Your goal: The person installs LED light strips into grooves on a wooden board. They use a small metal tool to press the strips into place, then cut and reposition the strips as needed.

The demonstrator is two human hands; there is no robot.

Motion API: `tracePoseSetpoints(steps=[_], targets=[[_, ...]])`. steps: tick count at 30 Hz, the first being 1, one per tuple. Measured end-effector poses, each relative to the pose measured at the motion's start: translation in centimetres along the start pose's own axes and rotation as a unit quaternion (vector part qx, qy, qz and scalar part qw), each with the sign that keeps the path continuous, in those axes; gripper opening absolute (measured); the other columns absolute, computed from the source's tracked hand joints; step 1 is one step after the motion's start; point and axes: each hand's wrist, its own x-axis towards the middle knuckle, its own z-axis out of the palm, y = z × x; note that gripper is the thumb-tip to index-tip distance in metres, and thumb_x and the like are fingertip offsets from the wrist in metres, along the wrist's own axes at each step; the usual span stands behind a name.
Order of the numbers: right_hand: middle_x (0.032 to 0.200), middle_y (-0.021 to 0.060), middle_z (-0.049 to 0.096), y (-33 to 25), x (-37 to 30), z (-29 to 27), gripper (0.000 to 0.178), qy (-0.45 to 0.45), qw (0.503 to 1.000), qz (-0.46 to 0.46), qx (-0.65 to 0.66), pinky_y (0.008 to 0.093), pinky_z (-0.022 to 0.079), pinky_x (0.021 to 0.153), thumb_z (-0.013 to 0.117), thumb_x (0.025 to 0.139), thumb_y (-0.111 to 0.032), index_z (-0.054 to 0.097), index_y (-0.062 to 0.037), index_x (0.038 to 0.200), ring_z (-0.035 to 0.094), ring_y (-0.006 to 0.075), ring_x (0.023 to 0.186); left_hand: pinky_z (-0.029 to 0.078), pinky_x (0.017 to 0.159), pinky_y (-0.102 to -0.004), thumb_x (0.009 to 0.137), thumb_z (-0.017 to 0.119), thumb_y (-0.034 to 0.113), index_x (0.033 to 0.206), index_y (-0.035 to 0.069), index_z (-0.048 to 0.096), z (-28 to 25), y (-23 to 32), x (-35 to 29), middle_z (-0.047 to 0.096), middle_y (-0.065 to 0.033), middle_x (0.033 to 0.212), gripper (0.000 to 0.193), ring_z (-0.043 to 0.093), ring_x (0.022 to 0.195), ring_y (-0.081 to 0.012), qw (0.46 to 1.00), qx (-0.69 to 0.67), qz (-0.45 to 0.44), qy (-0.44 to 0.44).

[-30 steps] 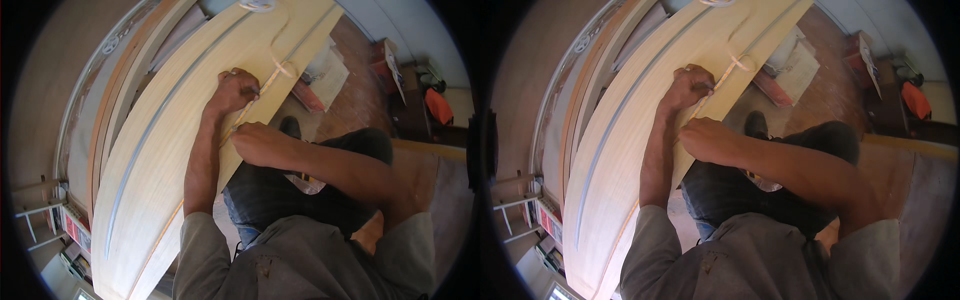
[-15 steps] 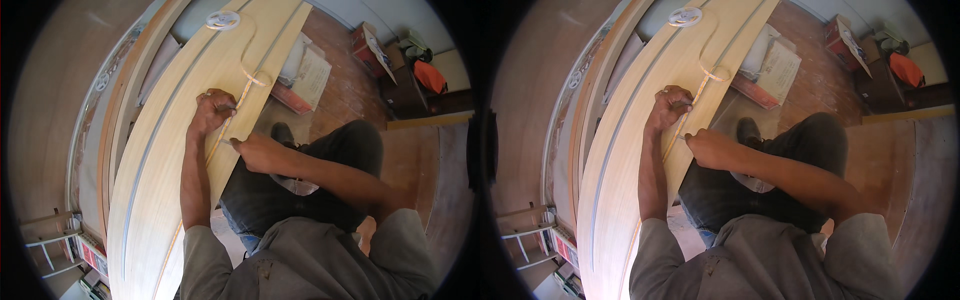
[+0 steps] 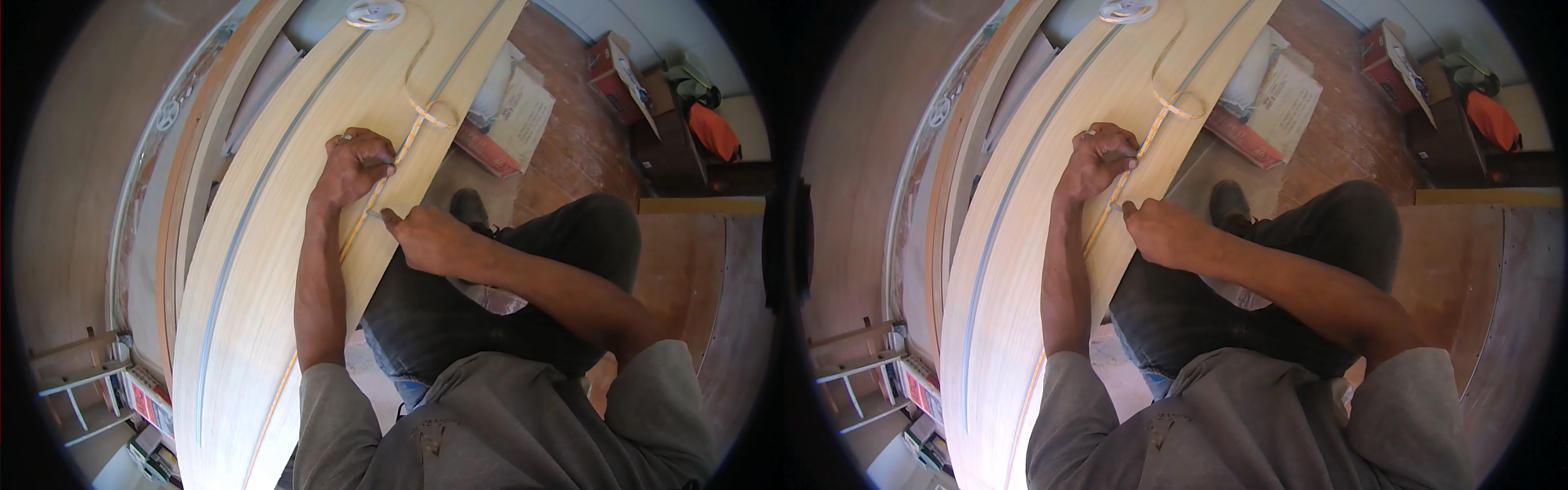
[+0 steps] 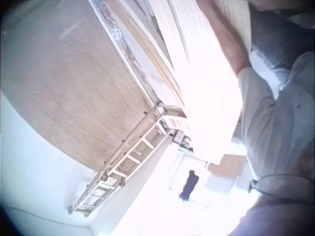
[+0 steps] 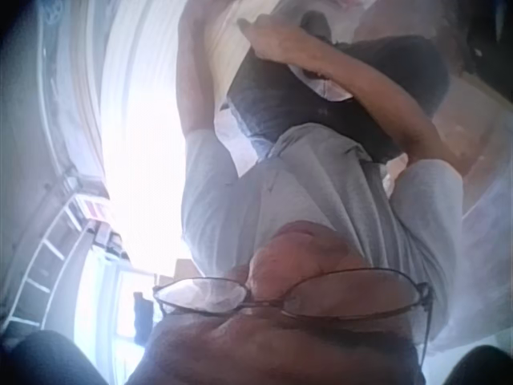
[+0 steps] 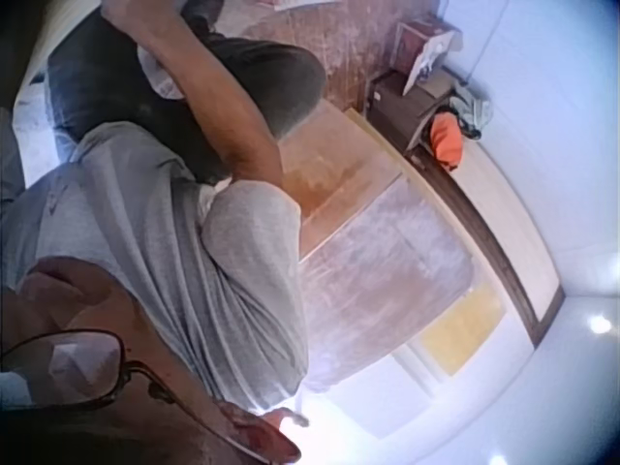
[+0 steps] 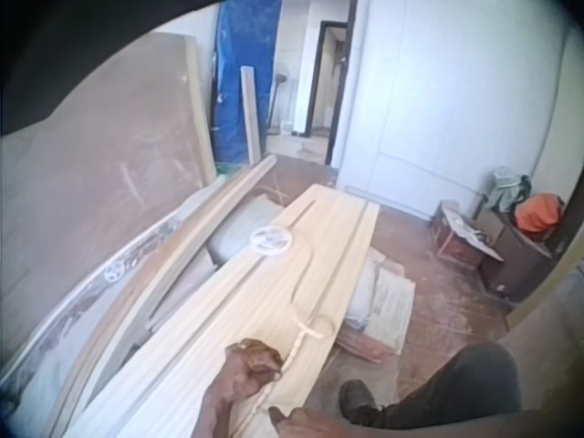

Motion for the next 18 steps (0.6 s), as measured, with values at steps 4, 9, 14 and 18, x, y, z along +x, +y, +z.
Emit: tracePoseSetpoints(steps=[4,9,14,18], targets=[[0.079,0.0310,0.071,0.1,0.2,0.0,0.059,0.005,1.000,-0.004,0.006,0.0544,0.061,0.070,0.065,0.082,0.002,0.056,0.0148,0.139,0.074,0.0482,0.077,0.025,0.117,-0.0509,0.080,0.087,0.013,0.084,0.014,0.075,0.0,0.0,0.0,0.077,0.0062,0.100,0.013,0.063,0.111,-0.0182,1.000,-0.004,-0.007,0.001],[0.079,0.0314,0.071,-0.1,0.7,-0.5,0.049,0.000,1.000,-0.025,-0.012,0.0537,0.061,0.070,0.065,0.081,0.002,0.058,0.0177,0.128,0.075,0.0488,0.077,0.025,0.114,-0.0498,0.079,0.087,0.013,0.085,0.015,0.075,0.1,-0.4,0.0,0.077,0.0067,0.101,0.013,0.062,0.115,-0.0173,1.000,-0.001,-0.006,0.003],[0.080,0.0301,0.071,-0.8,1.3,-1.3,0.025,0.002,0.997,-0.077,-0.022,0.0527,0.060,0.070,0.065,0.081,0.002,0.064,0.0134,0.104,0.075,0.0458,0.078,0.024,0.110,-0.0480,0.078,0.086,0.014,0.086,0.018,0.076,0.1,-0.9,-0.1,0.077,0.0071,0.099,0.013,0.063,0.119,-0.0161,1.000,-0.010,0.001,0.009],[0.085,0.0303,0.072,-1.2,1.9,-1.8,0.010,-0.009,0.995,-0.101,-0.007,0.0523,0.060,0.071,0.066,0.081,0.000,0.070,0.0086,0.084,0.076,0.0445,0.082,0.025,0.110,-0.0469,0.077,0.086,0.015,0.086,0.018,0.076,0.5,-1.0,-0.3,0.076,0.0045,0.097,0.013,0.063,0.116,-0.0169,1.000,-0.010,-0.004,0.015]])
